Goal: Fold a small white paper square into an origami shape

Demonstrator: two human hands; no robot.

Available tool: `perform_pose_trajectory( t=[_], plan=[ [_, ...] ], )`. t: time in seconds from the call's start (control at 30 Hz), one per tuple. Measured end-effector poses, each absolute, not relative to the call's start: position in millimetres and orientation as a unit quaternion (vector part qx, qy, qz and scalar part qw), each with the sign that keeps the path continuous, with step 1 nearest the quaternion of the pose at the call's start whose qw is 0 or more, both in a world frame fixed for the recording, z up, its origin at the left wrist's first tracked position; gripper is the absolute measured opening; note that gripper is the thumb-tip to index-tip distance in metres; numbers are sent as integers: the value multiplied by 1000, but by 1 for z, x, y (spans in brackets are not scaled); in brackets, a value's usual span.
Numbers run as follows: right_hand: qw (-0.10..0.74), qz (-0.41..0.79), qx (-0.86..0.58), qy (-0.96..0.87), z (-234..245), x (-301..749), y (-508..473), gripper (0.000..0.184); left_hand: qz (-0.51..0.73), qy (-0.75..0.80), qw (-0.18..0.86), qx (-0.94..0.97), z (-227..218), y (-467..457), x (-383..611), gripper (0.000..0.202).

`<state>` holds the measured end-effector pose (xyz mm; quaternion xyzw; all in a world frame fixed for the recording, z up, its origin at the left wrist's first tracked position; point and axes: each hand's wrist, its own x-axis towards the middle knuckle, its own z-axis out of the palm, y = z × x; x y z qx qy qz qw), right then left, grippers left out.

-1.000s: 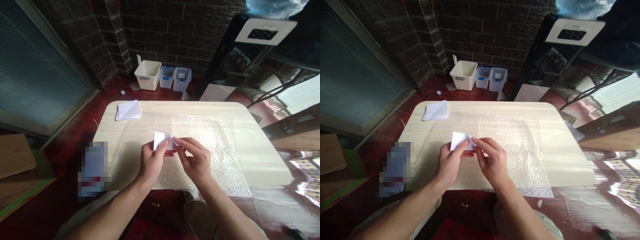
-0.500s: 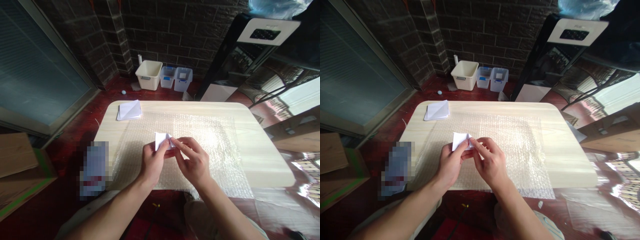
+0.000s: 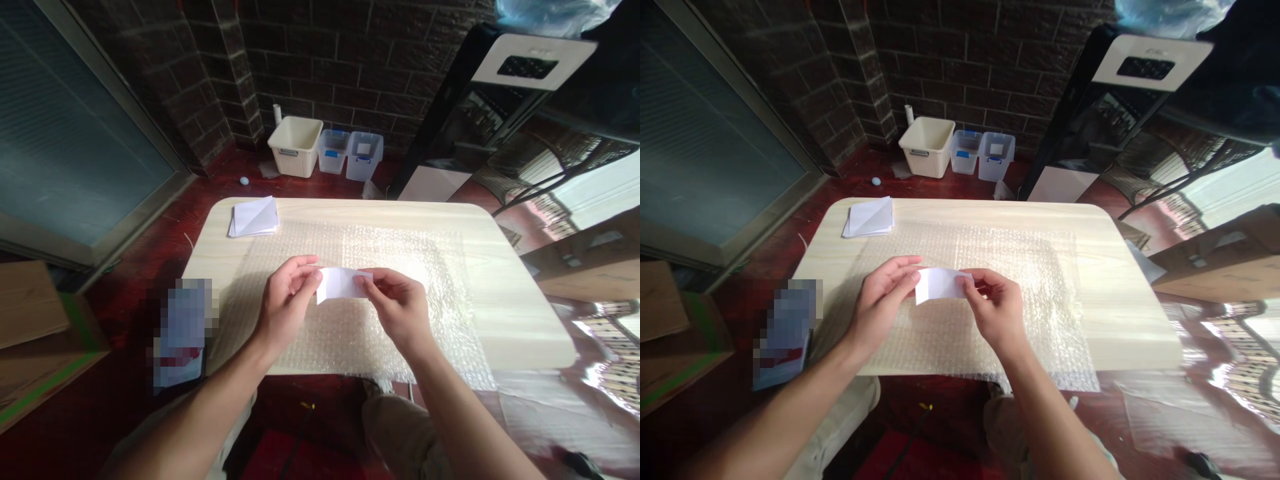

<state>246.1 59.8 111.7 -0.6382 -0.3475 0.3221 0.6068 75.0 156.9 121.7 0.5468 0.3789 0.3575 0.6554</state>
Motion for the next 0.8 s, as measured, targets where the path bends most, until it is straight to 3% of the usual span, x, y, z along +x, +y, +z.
perform_pose_trajectory(
  t=[0.13,0.27,0.8],
  plan=[
    [541,328,-642,-433,113,242,57,19,284,360,623,634,122,159,72,32],
    [551,366,-623,-417,116,239,60,23,223,338,649,645,119,158,72,26],
    [542,418,-619,-385,121,240,58,33,253,340,616,664,123,162,69,29]
  ],
)
